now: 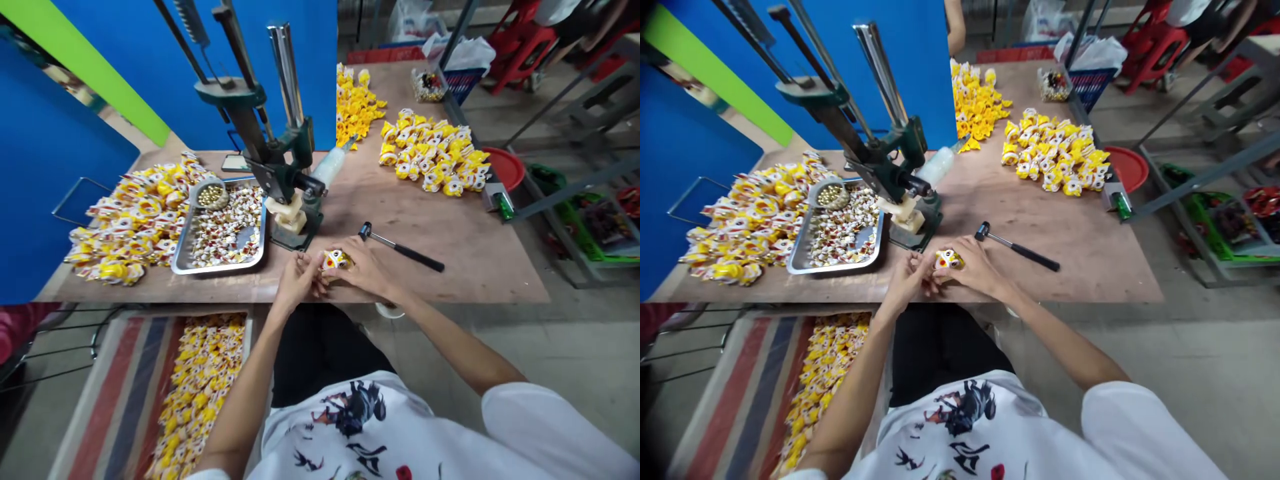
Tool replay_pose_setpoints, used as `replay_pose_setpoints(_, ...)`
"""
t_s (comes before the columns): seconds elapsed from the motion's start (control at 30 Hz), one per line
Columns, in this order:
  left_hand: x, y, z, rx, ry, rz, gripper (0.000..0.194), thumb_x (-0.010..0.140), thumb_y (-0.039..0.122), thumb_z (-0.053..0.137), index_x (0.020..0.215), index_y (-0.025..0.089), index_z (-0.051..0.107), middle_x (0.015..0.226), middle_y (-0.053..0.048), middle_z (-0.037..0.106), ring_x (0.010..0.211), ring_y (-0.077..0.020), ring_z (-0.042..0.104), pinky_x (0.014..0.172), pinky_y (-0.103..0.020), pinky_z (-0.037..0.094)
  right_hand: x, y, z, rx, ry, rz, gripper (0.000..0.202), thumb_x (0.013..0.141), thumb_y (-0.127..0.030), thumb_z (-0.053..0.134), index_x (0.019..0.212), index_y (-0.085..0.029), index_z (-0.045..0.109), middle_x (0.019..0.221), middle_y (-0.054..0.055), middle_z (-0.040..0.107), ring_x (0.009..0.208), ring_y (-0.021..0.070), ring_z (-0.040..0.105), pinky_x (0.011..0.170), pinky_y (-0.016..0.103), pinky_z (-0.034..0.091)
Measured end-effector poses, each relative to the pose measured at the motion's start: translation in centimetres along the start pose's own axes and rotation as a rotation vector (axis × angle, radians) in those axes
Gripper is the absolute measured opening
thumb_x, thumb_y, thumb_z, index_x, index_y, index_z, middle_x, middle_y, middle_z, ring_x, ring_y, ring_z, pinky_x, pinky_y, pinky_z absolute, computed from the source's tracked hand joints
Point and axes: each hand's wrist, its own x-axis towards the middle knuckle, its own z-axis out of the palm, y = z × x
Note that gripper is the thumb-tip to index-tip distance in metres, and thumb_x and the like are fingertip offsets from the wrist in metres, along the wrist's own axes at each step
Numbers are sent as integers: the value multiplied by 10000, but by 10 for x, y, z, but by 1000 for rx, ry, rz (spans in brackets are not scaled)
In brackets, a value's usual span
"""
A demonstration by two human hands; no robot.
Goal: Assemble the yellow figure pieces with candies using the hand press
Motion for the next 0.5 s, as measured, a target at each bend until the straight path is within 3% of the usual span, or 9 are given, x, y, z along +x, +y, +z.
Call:
replay_pose_setpoints(0.13, 12, -12, 6, 52, 17, 12, 703, 803, 772, 863, 969, 275, 394, 526, 36, 665, 334, -146, 543, 326, -190, 257, -7, 23, 14, -93, 36, 62, 364, 1004, -522, 801, 1293, -302, 783, 1413, 120, 646, 1369, 347, 572, 1222, 565, 454)
replay_pose_setpoints(0.27, 12, -10, 2, 123, 23, 47, 640, 836, 738, 846, 980, 291, 411, 485, 56, 618, 330, -151, 499, 350, -228, 277, -11, 25, 13, -20, 7, 93, 389, 1012, -532, 778, 1343, -332, 751, 1436, 104, 635, 1404, 345, 590, 1255, 555, 450)
replay_pose_setpoints(0.3, 13, -5, -8, 173, 54, 74, 598, 859, 719, 831, 1004, 289, 442, 495, 54, 623, 340, -160, 506, 363, -244, 308, -12, 24, 7, 2, 3, 92, 431, 1012, -539, 776, 1389, -336, 724, 1455, 101, 634, 1415, 340, 592, 1262, 545, 452)
replay_pose_setpoints(0.37, 14, 10, -44, 309, 234, 175, 468, 941, 662, 758, 1083, 273, 539, 540, 44, 640, 390, -180, 539, 419, -281, 392, -12, 25, -9, 29, 38, 91, 471, 1041, -544, 731, 1458, -333, 675, 1482, 101, 638, 1434, 325, 593, 1265, 528, 460)
replay_pose_setpoints(0.43, 17, 29, -95, 450, 519, 302, 327, 1010, 557, 683, 1114, 250, 642, 614, 18, 650, 507, -203, 597, 533, -320, 476, -13, 28, -25, 26, 134, 115, 411, 1074, -540, 675, 1417, -314, 691, 1441, 103, 675, 1384, 312, 629, 1216, 512, 504)
replay_pose_setpoints(0.5, 25, 46, -147, 568, 699, 375, 162, 968, 384, 732, 990, 229, 691, 742, -29, 663, 708, -230, 652, 704, -353, 527, -15, 34, -35, 27, 223, 181, 355, 1076, -543, 666, 1319, -293, 729, 1354, 102, 721, 1273, 298, 687, 1123, 485, 562)
